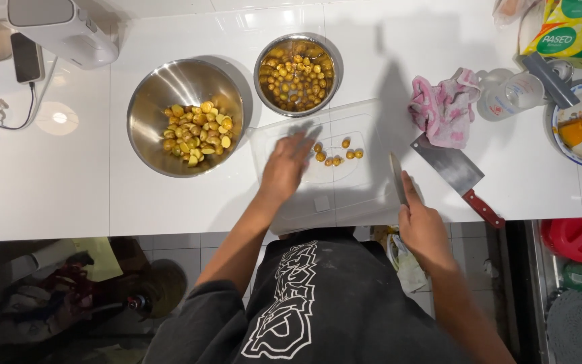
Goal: Slicing small yellow ingredients in half on a cutting board as part of preparing spring rolls.
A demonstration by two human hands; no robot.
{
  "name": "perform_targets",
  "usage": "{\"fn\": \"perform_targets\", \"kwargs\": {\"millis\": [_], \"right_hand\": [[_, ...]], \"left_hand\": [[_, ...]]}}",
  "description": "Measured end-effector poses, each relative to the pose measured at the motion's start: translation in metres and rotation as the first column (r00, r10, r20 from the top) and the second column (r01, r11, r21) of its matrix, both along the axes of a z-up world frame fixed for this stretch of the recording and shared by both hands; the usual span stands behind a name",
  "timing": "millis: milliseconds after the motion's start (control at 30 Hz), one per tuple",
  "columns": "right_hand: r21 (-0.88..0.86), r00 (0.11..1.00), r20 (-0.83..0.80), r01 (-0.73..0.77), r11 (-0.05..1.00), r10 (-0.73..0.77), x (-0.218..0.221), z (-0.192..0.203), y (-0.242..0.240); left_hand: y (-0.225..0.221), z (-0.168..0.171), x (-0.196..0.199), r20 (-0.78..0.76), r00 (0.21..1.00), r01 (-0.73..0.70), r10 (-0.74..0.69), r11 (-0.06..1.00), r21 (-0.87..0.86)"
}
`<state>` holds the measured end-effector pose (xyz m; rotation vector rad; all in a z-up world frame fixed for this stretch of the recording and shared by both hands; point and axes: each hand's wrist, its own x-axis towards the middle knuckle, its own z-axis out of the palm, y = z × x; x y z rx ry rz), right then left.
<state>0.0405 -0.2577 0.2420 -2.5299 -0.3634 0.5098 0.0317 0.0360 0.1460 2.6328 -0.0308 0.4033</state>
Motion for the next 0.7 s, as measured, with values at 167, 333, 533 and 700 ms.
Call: {"fn": "perform_targets", "kwargs": {"millis": [167, 333, 533, 700], "right_hand": [[0.001, 0.999, 0.004, -0.044, 0.999, 0.044, 0.001, -0.029, -0.007], [0.014, 0.994, -0.085, -0.069, 0.998, 0.070, -0.002, -0.040, -0.004], [-0.086, 0.970, -0.045, -0.242, 0.967, 0.238, -0.006, -0.090, 0.010], [-0.019, 0.942, 0.013, -0.334, 0.942, 0.335, -0.002, -0.088, 0.031]], "left_hand": [[-0.005, -0.108, 0.038, -0.239, 0.969, 0.106, -0.057, 0.974, 0.199], [-0.006, -0.091, 0.026, -0.190, 0.979, 0.087, -0.069, 0.993, 0.086], [-0.011, -0.124, -0.017, 0.045, 0.994, 0.104, -0.104, 0.995, -0.005], [-0.017, -0.116, -0.027, 0.153, 0.988, 0.058, -0.035, 0.988, -0.145]]}}
